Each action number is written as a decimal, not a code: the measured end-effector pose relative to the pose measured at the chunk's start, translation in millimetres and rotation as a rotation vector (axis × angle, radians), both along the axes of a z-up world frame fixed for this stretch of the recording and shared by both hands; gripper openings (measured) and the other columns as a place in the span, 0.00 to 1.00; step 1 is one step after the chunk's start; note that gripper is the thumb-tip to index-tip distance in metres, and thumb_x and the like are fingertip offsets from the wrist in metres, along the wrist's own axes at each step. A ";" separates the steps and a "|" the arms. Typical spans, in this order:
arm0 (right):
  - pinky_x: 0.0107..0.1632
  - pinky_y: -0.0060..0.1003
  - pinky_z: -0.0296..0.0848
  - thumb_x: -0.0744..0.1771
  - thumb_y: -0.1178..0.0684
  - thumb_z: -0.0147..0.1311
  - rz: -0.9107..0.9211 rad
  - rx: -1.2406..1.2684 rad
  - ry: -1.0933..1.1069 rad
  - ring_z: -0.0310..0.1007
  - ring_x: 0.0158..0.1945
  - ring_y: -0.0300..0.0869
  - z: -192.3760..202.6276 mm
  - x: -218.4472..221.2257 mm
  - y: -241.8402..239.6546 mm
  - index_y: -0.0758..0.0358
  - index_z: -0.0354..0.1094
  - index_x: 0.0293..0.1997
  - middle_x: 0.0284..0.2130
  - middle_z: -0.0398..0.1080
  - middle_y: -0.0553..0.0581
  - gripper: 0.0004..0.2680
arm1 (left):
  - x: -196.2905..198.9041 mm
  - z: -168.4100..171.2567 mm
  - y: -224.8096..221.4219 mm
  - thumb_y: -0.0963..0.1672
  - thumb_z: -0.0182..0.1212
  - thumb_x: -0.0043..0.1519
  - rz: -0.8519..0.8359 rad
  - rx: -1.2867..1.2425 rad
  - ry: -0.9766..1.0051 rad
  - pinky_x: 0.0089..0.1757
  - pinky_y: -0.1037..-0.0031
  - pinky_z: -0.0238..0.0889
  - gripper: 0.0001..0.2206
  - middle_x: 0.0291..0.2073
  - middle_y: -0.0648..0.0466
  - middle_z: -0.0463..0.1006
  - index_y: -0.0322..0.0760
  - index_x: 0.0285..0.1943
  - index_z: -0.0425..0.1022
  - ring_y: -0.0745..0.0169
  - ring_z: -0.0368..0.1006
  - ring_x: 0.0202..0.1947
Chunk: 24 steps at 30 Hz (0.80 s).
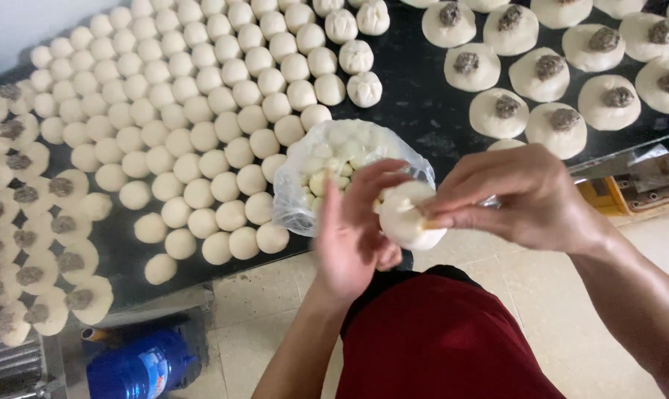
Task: Assembling and sealing filled buns by adding a small egg to meat filling and pleating the dough.
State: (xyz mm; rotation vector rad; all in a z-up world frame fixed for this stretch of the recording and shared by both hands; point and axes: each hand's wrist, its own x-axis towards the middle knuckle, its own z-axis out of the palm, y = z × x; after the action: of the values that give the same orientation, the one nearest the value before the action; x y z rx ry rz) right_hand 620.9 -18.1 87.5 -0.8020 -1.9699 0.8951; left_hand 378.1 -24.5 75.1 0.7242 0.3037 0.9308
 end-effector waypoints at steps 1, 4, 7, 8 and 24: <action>0.39 0.30 0.83 0.66 0.56 0.64 0.006 0.004 0.003 0.86 0.41 0.40 6.3 -5.0 -1.0 0.61 0.78 0.42 0.39 0.81 0.58 0.04 | 4.9 -10.3 -2.0 0.59 0.41 0.72 0.006 0.004 0.003 0.25 0.79 0.56 0.30 0.36 0.55 0.78 0.36 0.70 0.69 0.72 0.66 0.26; 0.37 0.29 0.83 0.64 0.55 0.65 -0.002 -0.028 -0.095 0.87 0.40 0.39 27.2 -21.4 -3.4 0.60 0.79 0.43 0.39 0.82 0.55 0.06 | 14.7 -33.0 -3.4 0.64 0.33 0.73 -0.107 -0.282 0.057 0.17 0.81 0.53 0.34 0.28 0.55 0.76 0.35 0.63 0.69 0.73 0.65 0.17; 0.34 0.30 0.82 0.59 0.51 0.69 -0.162 -0.099 -0.287 0.84 0.37 0.39 43.4 -34.5 -5.6 0.61 0.77 0.51 0.38 0.81 0.55 0.17 | 20.3 -28.5 -0.7 0.63 0.37 0.72 0.120 -0.340 0.108 0.18 0.77 0.57 0.31 0.30 0.55 0.75 0.36 0.59 0.69 0.71 0.64 0.16; 0.34 0.30 0.83 0.57 0.50 0.71 -0.213 -0.083 -0.318 0.83 0.37 0.40 42.1 -38.6 -5.2 0.63 0.76 0.53 0.37 0.80 0.56 0.21 | 21.6 -22.1 0.6 0.63 0.37 0.71 0.183 -0.338 0.148 0.18 0.76 0.58 0.33 0.30 0.54 0.75 0.33 0.58 0.68 0.69 0.68 0.20; 0.32 0.29 0.83 0.62 0.57 0.67 -0.205 -0.100 -0.250 0.85 0.34 0.38 28.7 -39.6 5.7 0.61 0.80 0.38 0.34 0.82 0.56 0.05 | 10.8 -24.3 15.3 0.64 0.45 0.72 0.098 -0.250 0.051 0.30 0.74 0.67 0.36 0.38 0.49 0.76 0.27 0.63 0.64 0.63 0.74 0.30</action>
State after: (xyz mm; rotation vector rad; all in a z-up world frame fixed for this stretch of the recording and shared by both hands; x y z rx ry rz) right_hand 581.3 -12.4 116.2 -1.2004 -2.0207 0.8067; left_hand 388.9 -9.2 50.8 0.5064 0.4948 0.9476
